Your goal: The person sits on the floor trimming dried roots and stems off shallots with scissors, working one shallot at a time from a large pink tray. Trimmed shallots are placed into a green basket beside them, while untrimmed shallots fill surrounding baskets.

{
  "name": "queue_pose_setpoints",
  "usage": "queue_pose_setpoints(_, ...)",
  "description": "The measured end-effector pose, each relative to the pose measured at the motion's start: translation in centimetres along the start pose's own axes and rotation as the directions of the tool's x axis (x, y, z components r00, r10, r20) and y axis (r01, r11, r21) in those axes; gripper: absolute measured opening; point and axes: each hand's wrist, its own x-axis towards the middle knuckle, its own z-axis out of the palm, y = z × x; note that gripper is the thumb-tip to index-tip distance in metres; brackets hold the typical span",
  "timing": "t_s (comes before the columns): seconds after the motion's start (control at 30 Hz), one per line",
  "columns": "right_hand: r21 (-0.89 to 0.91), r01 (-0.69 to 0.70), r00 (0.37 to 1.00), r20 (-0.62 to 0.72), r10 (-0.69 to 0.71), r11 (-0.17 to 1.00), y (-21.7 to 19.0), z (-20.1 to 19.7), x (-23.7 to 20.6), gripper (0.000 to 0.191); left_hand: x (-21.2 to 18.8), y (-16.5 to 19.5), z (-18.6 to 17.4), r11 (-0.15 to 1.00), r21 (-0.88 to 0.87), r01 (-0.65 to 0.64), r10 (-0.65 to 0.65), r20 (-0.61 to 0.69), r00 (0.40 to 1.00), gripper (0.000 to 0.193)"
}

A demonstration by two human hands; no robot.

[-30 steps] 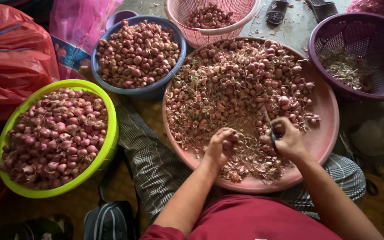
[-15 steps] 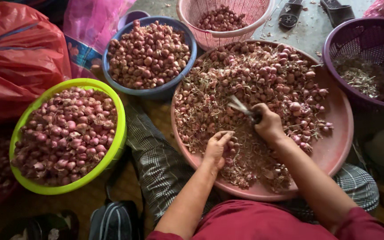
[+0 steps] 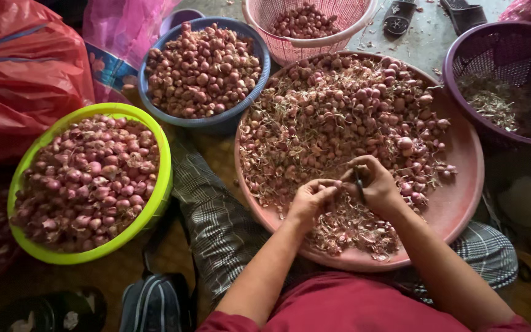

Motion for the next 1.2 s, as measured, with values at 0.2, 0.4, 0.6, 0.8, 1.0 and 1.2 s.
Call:
queue_pose_setpoints(0.2,-0.038,-0.044,0.999,-0.028,0.043,0.998,-1.4,0.3,-0.7,0.048,0.3,-0.8,-0.3,0.999,0.032,-0.036,0.034,0.066,0.997,0.020)
queue_pose_setpoints(0.4,-0.297,-0.111,0.991,-0.099,0.085,0.948,-4.5,0.0,-1.9,0.049,0.6,-1.2,-0.6,1.000,-0.007,-0.013,0.013,0.029,1.000,0.018)
queue_pose_setpoints(0.6,-0.295,0.056,0.998,0.023,-0.051,0.954,-1.2,0.8,-2.5,0.051,0.9,-3.1,-1.0,0.995,0.100,-0.017,0.016,0.004,1.000,0.022)
queue_pose_setpoints(0.8,-0.247,0.181,0.984,0.037,-0.177,0.952,-1.5,-0.5,-3.0,0.042,0.3,-3.1,-1.2,0.983,0.051,0.177,-0.177,0.001,0.984,0.024)
queue_pose_setpoints(1.0,-0.629,0.198,0.906,-0.177,-0.386,0.752,-8.5,-7.8,-2.8,0.017,-0.5,-1.1,-0.7,0.952,-0.254,0.168,-0.162,0.045,0.986,0.021)
queue_pose_setpoints(1.2,-0.914,0.144,0.865,-0.069,-0.497,0.379,-9.1,-7.3,-2.4,0.026,0.0,-1.3,-0.8,0.925,-0.316,0.210,-0.196,0.075,0.978,0.021)
